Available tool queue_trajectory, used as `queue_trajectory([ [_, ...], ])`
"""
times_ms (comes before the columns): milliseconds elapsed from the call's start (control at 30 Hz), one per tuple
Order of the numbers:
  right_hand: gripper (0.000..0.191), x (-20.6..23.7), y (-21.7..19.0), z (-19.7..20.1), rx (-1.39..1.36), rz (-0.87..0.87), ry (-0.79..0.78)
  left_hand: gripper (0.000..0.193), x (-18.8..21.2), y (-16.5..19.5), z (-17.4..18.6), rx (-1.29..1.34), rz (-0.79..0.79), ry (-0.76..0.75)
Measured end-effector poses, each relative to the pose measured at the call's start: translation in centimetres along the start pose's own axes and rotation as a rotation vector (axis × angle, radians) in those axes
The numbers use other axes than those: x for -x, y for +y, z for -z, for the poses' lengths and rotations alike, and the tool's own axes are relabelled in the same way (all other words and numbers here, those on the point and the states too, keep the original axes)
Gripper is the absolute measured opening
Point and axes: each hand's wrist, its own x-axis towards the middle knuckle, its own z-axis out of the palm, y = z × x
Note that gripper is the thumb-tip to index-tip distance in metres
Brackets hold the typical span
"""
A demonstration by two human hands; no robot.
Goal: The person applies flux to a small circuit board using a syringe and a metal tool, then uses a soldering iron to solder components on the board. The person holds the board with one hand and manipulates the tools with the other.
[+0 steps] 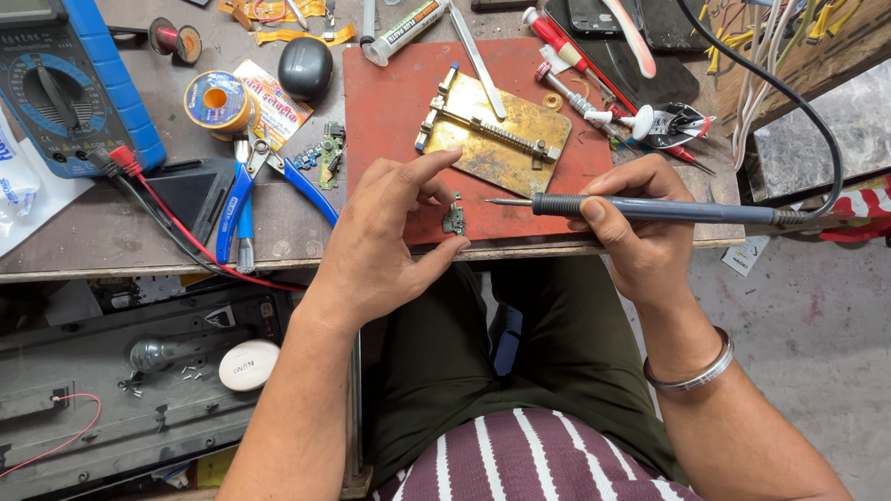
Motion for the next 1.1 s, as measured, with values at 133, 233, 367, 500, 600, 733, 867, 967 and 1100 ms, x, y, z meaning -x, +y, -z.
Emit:
queue_trajectory([
  [133, 0.017, 0.14, -0.04, -0.06, 0.003, 0.003, 0.001, 0.081, 0.22, 0.01, -0.04, 0.030, 0.006, 0.007],
  [233, 0.017, 0.28, -0.09, -0.14, -0.011, 0.005, -0.004, 0.085, 0.38, 0.05, 0.00, -0.039, -0.057, 0.029],
  [367, 0.017, 0.26, -0.11, -0.13, -0.011, 0.004, -0.005, 0.085, 0.42, 0.04, 0.05, -0.030, -0.055, 0.034],
  [500, 0.017, 0.24, -0.08, -0.07, -0.003, 0.005, -0.005, 0.086, 0.40, -0.02, 0.13, -0.038, -0.069, 0.036],
  [600, 0.017, 0.26, -0.04, -0.02, -0.005, 0.003, -0.006, 0.085, 0.41, -0.01, 0.11, -0.020, -0.065, 0.033],
  [733, 0.017, 0.26, -0.01, 0.01, -0.009, 0.000, -0.008, 0.086, 0.36, 0.02, 0.04, -0.059, -0.087, 0.040],
  [867, 0.017, 0.29, -0.03, 0.01, -0.008, 0.001, -0.006, 0.087, 0.26, 0.10, 0.08, -0.062, -0.081, 0.035],
  [967, 0.017, 0.30, -0.08, 0.00, -0.011, 0.000, -0.002, 0.088, 0.17, 0.23, 0.03, -0.046, -0.056, 0.024],
  [1100, 0.017, 0.31, -0.09, 0.01, -0.009, 0.000, -0.002, 0.088, 0.09, 0.36, 0.00, -0.060, -0.042, 0.020],
])
